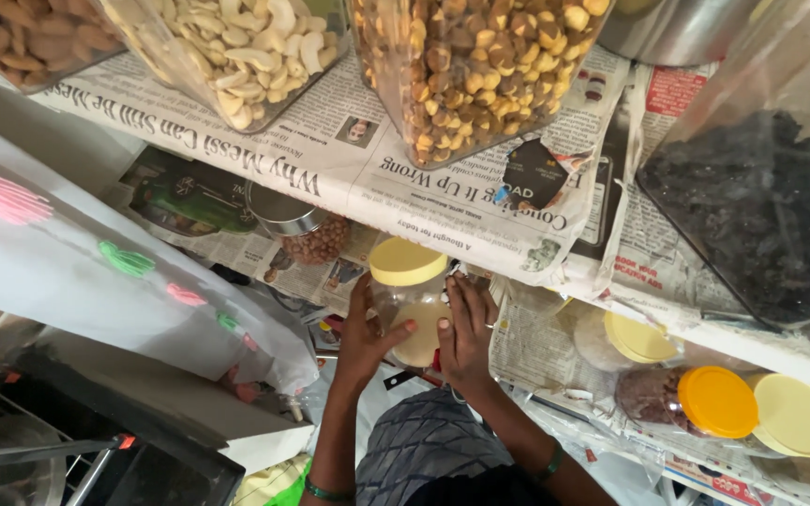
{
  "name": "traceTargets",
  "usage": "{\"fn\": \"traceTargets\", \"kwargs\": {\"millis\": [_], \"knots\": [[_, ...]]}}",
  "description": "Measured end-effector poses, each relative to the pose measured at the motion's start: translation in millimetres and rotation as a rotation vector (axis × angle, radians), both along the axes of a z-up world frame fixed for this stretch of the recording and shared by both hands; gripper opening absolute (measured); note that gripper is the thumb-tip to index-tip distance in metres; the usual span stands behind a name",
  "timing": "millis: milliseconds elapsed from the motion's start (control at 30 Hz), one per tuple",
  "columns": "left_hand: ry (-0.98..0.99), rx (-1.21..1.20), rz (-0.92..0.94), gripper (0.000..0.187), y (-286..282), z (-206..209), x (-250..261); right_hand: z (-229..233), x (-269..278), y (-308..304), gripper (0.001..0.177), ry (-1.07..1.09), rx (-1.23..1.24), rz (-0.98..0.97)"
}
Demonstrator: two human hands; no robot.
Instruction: The person wipes the exterior of several plastic and metal jars containing nuts and dried fruits using a patterned cloth. They handle each jar individually, rotating it to clean all sides, then place it back on the shelf.
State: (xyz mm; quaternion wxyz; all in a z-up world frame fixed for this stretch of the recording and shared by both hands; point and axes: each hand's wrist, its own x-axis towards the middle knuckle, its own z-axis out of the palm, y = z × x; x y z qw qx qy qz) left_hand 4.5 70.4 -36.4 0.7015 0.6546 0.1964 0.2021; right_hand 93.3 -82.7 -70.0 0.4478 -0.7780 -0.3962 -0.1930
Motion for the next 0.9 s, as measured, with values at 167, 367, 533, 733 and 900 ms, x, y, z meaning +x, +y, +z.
{"fn": "traceTargets", "kwargs": {"millis": [167, 367, 533, 733, 900], "knots": [[-0.08, 0.03, 0.04, 0.106, -7.3, 8.9, 3.0, -6.5, -7.6, 8.3, 0.046, -0.007, 0.021, 0.06], [-0.185, -0.244, 0.092, 0.096, -2.8, -2.8, -9.0, 6.7, -8.8, 8.4, 0.052, 0.26, 0.101, 0.075], [-0.389, -0.428, 0.09, 0.101, 0.2, -19.9, -18.8, 12.8, -9.1, 8.5, 0.06, 0.711, 0.371, 0.248], [-0.535, -0.401, 0.164, 0.113, -20.5, -23.4, -12.3, 1.7, -18.1, 12.2, 0.064, 1.378, 0.885, 0.367], [-0.463, -0.112, 0.273, 0.122, -32.6, -24.6, -7.1, -22.0, -18.1, 13.1, 0.065, 1.562, 0.957, 0.256]]}}
